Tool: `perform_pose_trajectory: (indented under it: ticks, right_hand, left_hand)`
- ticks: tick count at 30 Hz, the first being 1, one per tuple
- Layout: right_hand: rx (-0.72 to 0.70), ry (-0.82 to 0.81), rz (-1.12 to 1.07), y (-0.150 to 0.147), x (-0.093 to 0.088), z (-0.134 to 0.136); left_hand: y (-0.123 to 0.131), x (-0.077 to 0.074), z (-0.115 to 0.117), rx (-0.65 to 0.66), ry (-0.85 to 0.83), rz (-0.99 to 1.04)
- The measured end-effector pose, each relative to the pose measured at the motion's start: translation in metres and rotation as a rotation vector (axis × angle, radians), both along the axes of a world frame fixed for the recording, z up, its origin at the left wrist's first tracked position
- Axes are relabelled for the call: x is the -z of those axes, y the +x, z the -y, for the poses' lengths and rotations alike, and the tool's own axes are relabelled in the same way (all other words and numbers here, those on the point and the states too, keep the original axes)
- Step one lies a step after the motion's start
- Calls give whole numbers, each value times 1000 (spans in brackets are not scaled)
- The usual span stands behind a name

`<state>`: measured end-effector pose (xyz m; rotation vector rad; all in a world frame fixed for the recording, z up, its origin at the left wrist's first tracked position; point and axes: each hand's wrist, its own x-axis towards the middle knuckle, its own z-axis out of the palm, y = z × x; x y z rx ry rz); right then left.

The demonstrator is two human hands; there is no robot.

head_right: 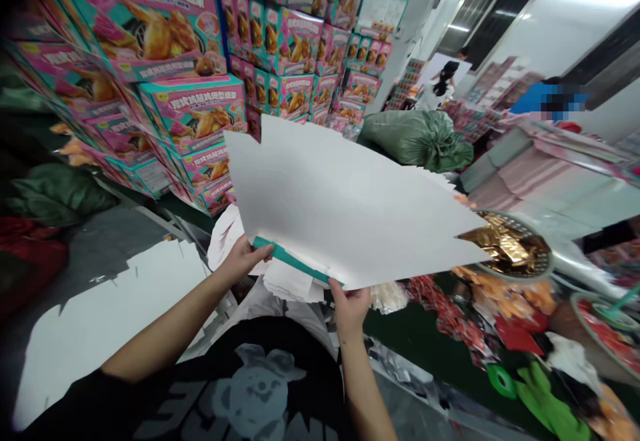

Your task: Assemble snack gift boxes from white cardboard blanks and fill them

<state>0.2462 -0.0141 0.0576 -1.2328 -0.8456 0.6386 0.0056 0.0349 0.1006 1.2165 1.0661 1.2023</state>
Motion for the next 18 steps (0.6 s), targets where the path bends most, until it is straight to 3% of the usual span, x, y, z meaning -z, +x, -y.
perform_pose_trajectory:
  ticks: [4, 8, 14, 18]
  right_hand:
    - [-75, 0, 30, -11, -7, -11]
    - [-213, -62, -74, -26, -4, -19]
    - [-387, -72, -420, -42, -6, -34]
    - [-345, -137, -458, -47, -11, -51]
  left_hand:
    - [1, 7, -6, -133, -30, 129]
    - [2, 11, -7, -232, -56, 220]
    - [-12, 26, -10, -164, -81, 84]
    - [-21, 25, -12, -172, -19, -11]
